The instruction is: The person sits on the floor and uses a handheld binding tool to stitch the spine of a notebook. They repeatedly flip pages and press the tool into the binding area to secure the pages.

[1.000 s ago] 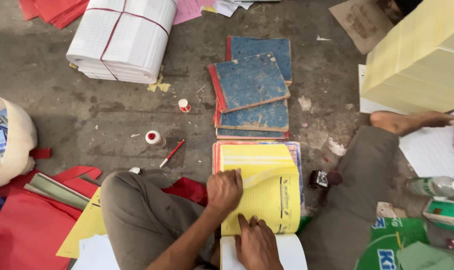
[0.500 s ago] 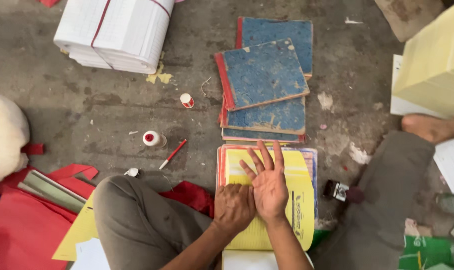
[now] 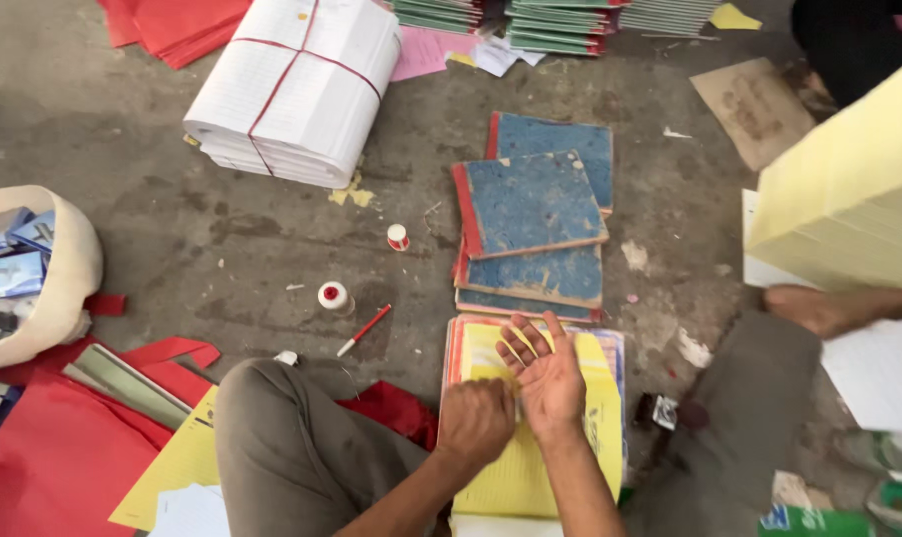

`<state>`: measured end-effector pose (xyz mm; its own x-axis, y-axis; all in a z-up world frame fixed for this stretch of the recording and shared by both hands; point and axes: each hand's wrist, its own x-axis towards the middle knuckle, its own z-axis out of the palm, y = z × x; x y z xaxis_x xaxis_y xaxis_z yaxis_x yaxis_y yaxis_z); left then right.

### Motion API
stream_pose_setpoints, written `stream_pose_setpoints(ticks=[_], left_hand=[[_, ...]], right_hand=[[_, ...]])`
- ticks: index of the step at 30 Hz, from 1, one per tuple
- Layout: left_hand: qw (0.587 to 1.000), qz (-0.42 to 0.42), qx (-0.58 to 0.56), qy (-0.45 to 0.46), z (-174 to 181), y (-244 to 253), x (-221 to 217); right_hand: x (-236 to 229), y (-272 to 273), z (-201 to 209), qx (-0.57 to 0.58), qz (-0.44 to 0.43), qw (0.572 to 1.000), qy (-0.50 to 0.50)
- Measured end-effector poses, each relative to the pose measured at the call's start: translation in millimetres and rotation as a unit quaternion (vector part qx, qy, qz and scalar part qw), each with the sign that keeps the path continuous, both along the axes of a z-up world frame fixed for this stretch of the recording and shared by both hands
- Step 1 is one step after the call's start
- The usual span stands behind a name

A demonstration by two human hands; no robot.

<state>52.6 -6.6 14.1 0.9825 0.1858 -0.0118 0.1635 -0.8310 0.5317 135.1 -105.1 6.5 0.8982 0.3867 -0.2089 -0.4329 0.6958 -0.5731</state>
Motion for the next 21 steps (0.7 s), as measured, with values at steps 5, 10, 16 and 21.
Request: stream_pose_setpoints(ticks=[5, 10, 16, 21], left_hand=[[0.980, -0.052, -0.074, -0.180, 32.7, -12.7, -61.6], [0.939, -0.187, -0.263, 0.119, 58.3, -4.2, -114.1], [0.994, 0.102, -0.039, -0.032, 3.6, 36.8, -12.6], [0.993, 0.117, -0.006, 0.030, -21.7, 35.1, 4.6]], right_hand=[[-48.6, -68.5, 73.4, -0.632, 0.138, 0.669, -0.366], [-96.6, -94.6, 75.6, -0.746, 0.440, 0.423, -0.267], [-130.1, -70.1, 38.0, -0.725, 0.482, 0.432, -0.234], [-120.8, -65.1, 39.8, -0.777, 0.324, 0.498, -0.209]])
